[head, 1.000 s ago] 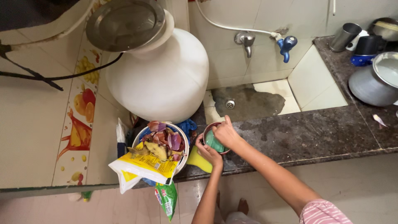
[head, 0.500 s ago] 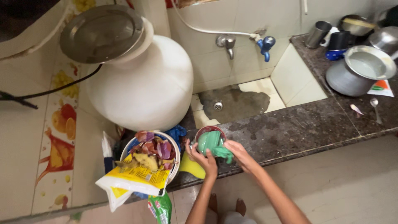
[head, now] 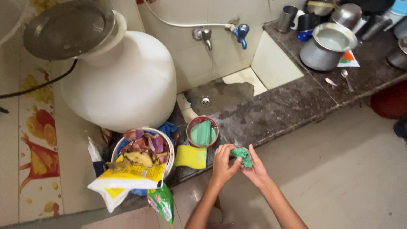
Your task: The person cleans a bathroom sink by scrubbing the basin and faucet with a sponge, then rinses the surfaces by pouring water from a green bowl and using their hands to splash water.
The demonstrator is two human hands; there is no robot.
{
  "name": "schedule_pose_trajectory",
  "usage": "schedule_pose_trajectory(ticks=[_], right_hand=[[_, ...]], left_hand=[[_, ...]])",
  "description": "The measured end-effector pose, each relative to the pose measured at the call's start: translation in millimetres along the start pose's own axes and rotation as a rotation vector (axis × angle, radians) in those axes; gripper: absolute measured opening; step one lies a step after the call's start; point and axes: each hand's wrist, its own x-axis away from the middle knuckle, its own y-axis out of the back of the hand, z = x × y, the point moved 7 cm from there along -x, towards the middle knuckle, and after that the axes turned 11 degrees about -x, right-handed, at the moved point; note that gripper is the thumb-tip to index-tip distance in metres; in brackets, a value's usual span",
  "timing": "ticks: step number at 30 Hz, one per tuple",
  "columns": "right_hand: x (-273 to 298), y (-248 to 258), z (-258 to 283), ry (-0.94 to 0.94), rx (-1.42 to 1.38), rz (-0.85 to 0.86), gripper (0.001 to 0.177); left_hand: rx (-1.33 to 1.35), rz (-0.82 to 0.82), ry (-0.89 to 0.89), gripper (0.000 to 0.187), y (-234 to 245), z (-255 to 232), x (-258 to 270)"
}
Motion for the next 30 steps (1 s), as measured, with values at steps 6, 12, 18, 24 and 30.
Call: schedule_pose_trajectory(ticks=[6, 12, 18, 24, 30], right_hand=[[63.3, 23.2, -30.2, 0.069, 0.097, 0.039, 0.034], [137.2, 17.5, -108.9, 0.151, 0.239, 0.168, 0.03], [188.7, -19.5, -184.5, 0.09, 0.617, 0.125, 0.034], [193.3, -29.3, -255.0, 0.226, 0.706, 0.126, 0.025], [194.2, -88.1, -378.3, 0.295, 0.689, 0.134, 0.023]], left_hand=[[0.04, 0.101, -0.003, 0.023, 6.9, -21.6, 55.0], [0.407, 0.113, 0.333, 0.011, 20.0, 5.4, 162.2], [0.753, 0.1, 0.645, 0.024, 64.2, 14.5, 249.4], [0.895, 0.049, 0.946, 0.017, 129.3, 49.8, 311.7], [0.845, 0.022, 0.831, 0.02, 257.7, 90.4, 365.5]])
